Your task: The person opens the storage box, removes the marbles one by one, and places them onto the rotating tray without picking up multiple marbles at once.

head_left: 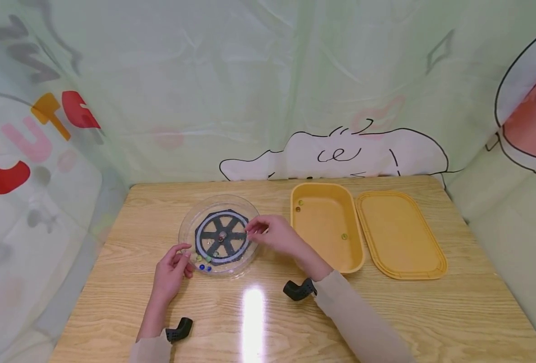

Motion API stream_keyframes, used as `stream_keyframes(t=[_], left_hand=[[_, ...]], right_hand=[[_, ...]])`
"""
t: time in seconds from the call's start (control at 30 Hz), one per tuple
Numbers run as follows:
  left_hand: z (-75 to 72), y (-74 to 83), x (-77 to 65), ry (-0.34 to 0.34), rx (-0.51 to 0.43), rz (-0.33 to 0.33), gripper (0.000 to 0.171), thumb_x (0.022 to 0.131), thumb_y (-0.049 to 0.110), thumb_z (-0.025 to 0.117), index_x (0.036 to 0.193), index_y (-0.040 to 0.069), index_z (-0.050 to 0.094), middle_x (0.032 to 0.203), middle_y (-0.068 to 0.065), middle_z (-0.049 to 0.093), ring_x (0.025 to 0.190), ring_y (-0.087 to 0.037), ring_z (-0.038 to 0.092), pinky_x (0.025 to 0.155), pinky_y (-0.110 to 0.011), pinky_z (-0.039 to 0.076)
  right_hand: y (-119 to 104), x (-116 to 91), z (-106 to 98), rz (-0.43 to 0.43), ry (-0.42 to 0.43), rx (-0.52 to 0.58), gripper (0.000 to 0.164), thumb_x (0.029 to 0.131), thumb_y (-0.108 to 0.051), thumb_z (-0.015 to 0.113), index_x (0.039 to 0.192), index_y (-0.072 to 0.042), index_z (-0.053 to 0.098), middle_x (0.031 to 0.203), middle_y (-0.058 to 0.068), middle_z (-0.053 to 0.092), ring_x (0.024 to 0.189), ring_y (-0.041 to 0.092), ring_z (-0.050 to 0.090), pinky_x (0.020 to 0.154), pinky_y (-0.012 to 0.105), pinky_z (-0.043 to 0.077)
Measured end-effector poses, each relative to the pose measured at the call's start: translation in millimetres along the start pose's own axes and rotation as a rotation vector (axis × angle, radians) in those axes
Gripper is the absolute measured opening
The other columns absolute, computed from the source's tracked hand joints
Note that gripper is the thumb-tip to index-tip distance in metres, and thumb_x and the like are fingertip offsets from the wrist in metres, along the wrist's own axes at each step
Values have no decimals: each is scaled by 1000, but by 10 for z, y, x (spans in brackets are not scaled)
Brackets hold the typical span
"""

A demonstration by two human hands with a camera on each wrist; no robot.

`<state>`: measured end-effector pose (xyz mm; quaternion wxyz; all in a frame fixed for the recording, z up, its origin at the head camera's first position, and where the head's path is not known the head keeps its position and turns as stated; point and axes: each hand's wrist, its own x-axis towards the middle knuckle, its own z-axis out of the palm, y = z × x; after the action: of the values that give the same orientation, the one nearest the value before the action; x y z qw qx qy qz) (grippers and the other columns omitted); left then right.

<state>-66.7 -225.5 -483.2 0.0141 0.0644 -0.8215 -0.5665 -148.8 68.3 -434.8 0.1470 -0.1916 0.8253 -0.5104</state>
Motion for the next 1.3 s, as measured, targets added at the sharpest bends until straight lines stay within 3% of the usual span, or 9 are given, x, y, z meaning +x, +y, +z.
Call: stream_keyframes(t=[0.2, 0.3, 0.37, 0.6, 0.67, 0.8, 1.1, 1.3], left_hand=[[11, -286, 95, 17, -33, -11, 23, 104, 15, 55, 124, 8, 62, 74, -16, 63, 57, -19, 61, 58, -27, 54], [16, -335, 106, 23, -33, 10, 22, 103, 16, 56, 123, 10, 63, 73, -15, 63, 56, -18, 61, 57, -27, 54], [19, -342, 109, 25, -35, 26, 21, 103, 16, 56, 122, 10, 63, 72, -15, 63, 56, -18, 61, 57, -27, 54], [-6, 42, -20, 5, -5, 0, 24, 103, 8, 53, 124, 0, 60, 74, -21, 63, 58, -25, 62, 59, -29, 54], [-7, 47, -24, 4, -2, -2, 24, 103, 9, 53, 125, 0, 60, 75, -21, 64, 58, -26, 62, 59, -29, 54], [-10, 17, -15, -4, -2, 2, 25, 103, 8, 53, 125, -2, 59, 75, -20, 63, 58, -26, 62, 59, -29, 54], [12, -328, 92, 21, -10, -3, 23, 104, 17, 56, 124, 10, 62, 74, -14, 63, 57, -20, 61, 58, -27, 53], [26, -346, 92, 36, -5, 25, 21, 103, 19, 56, 122, 12, 63, 72, -13, 62, 56, -21, 61, 56, -29, 54]], right_hand=[[14, -20, -182, -18, 48, -38, 16, 90, -10, 74, 106, -5, 72, 89, 0, 66, 84, 19, 59, 74, 31, 51], [28, -33, -291, -14, 68, -48, 16, 91, -10, 73, 106, -5, 72, 89, 0, 67, 85, 20, 59, 74, 32, 51], [37, -38, -366, -15, 83, -54, 16, 91, -10, 73, 106, -3, 72, 90, 1, 68, 85, 20, 60, 74, 33, 51], [73, -25, -648, 4, 124, -76, 16, 92, -13, 72, 106, -5, 71, 93, 3, 68, 88, 22, 59, 77, 33, 51], [97, -11, -726, 4, 135, -85, 16, 92, -12, 72, 106, -4, 71, 94, 4, 68, 88, 23, 59, 76, 33, 51], [177, 30, -886, 39, 161, -88, 18, 93, -12, 71, 109, -4, 70, 99, 7, 68, 90, 25, 60, 75, 32, 51], [450, 118, -1216, 146, 284, -55, 29, 95, -9, 68, 122, 0, 65, 115, 15, 67, 105, 30, 61, 85, 33, 51], [602, 162, -1292, 159, 220, -98, 28, 94, -7, 68, 121, 2, 66, 115, 17, 66, 104, 32, 60, 86, 38, 50]])
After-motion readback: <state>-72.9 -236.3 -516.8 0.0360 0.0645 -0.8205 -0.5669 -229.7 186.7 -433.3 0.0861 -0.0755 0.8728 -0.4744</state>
